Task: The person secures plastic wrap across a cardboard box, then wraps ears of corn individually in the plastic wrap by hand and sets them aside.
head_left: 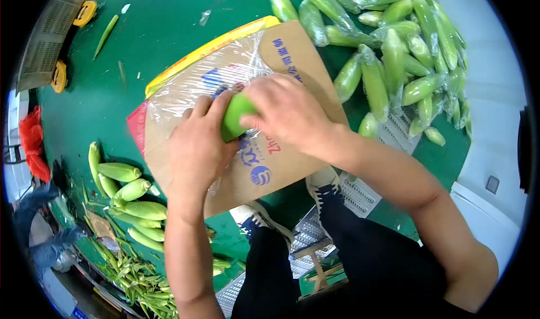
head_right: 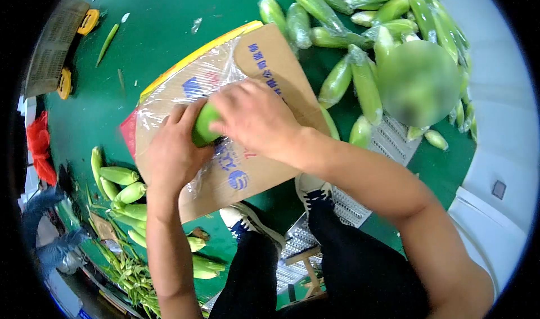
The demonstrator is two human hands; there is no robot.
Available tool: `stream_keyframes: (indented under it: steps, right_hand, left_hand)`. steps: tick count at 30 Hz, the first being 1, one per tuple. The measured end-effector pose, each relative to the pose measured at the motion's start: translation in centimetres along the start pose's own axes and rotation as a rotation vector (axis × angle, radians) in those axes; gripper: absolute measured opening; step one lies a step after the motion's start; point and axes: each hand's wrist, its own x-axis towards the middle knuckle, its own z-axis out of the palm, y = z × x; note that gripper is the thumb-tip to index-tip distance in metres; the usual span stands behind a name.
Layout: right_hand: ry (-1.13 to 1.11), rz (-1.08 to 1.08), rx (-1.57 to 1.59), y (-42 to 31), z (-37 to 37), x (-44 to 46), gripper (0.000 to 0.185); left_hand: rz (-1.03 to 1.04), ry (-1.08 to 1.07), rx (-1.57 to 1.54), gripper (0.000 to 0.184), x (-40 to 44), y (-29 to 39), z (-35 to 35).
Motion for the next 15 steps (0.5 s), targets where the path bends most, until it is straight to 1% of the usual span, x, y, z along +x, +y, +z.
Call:
stream_keyframes:
  steps: [1,2,3,4,5,6,7,8,9,10,12,13,15]
  right_hand:
    - [-0.028,-0.150,-0.216,-0.6,0.2,0.4,0.053]
    - [-0.052,-0.304,-0.435,-1.1,0.6,0.9,0.062]
    - [-0.132,-0.287,-0.450,-0.5,0.7,1.1,0.083]
    - [-0.134,-0.289,-0.444,0.0,0.7,1.6,0.083]
    - [-0.134,-0.285,-0.435,0.6,0.7,2.0,0.083]
    - [-0.133,-0.260,-0.424,1.1,0.9,2.0,0.083]
    - [-0.088,-0.258,-0.442,1.7,1.0,1.7,0.085]
    - [-0.086,-0.228,-0.355,1.9,1.1,1.4,0.084]
    - [-0.079,-0.217,-0.277,2.2,1.0,1.6,0.084]
    - [-0.074,-0.206,-0.211,2.3,0.8,1.6,0.084]
    - [-0.066,-0.193,-0.250,1.5,0.6,1.6,0.084]
    - [-0.082,-0.178,-0.269,0.9,0.2,1.6,0.084]
    - [-0.135,-0.170,-0.345,0.2,-0.7,2.0,0.083]
  left_hand:
    - [0.027,0.034,-0.016,0.073,0.0,-0.2,0.1]
    - [0.136,0.199,-0.067,0.074,-0.5,-1.2,0.4]
    - [0.239,0.368,-0.116,0.076,-1.5,-2.9,0.9]
    - [0.340,0.541,-0.160,0.078,-2.8,-4.7,1.9]
    - [0.331,0.737,-0.280,0.082,-5.0,-7.6,3.8]
    - [0.190,0.623,-0.243,0.083,-8.0,-9.4,4.0]
    - [0.166,0.488,-0.183,0.085,-8.8,-10.0,4.6]
    - [0.135,0.356,-0.120,0.087,-9.6,-10.0,4.4]
    - [0.099,0.262,-0.017,0.083,-9.9,-9.7,4.6]
    - [0.105,0.282,0.068,0.066,-9.2,-9.1,4.3]
    - [0.031,0.342,0.124,0.046,-7.9,-9.5,5.3]
    - [-0.012,0.486,0.172,0.025,-7.3,-9.0,6.0]
    - [-0.308,0.652,-0.163,0.017,-8.2,-8.4,7.7]
